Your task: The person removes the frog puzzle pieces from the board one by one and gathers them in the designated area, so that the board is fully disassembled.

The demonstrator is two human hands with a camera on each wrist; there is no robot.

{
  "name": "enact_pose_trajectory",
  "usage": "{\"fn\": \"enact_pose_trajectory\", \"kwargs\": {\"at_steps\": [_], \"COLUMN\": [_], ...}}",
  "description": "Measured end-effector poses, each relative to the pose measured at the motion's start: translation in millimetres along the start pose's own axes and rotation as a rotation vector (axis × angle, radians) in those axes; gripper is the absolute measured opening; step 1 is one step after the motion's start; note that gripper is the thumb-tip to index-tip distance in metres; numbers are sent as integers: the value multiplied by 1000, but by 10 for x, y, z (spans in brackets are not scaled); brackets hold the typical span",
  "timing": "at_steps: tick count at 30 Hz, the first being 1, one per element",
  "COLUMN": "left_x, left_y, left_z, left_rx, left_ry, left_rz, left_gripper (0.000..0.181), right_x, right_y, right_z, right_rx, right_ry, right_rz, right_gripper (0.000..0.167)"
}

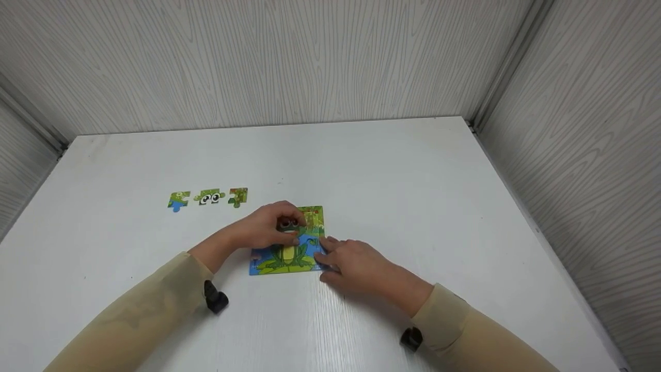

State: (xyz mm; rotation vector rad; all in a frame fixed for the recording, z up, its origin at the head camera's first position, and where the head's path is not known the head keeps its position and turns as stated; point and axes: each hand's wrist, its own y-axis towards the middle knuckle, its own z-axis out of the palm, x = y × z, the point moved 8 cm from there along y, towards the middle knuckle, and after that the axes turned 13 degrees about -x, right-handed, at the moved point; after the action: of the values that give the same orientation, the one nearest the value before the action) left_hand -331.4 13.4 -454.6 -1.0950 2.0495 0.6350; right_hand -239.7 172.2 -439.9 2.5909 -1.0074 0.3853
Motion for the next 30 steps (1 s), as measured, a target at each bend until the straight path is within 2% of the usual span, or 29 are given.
{"fn": "enact_pose_trajectory", "kwargs": {"at_steps": [22, 30], "left_x": [-25, -13], "left_y": [-28, -35], "left_z": [15, 17], "left_rx": [-12, 0], "left_ry": [-84, -81], "left_rz": [-4, -30], "left_gripper": [30, 30], "right_x": [-13, -19], "right_y": [-8, -2], "right_z": [0, -3], "right_rx": [-14, -12], "right_ry": [29, 36], "right_rz": [25, 31], "right_gripper": [46, 48]}}
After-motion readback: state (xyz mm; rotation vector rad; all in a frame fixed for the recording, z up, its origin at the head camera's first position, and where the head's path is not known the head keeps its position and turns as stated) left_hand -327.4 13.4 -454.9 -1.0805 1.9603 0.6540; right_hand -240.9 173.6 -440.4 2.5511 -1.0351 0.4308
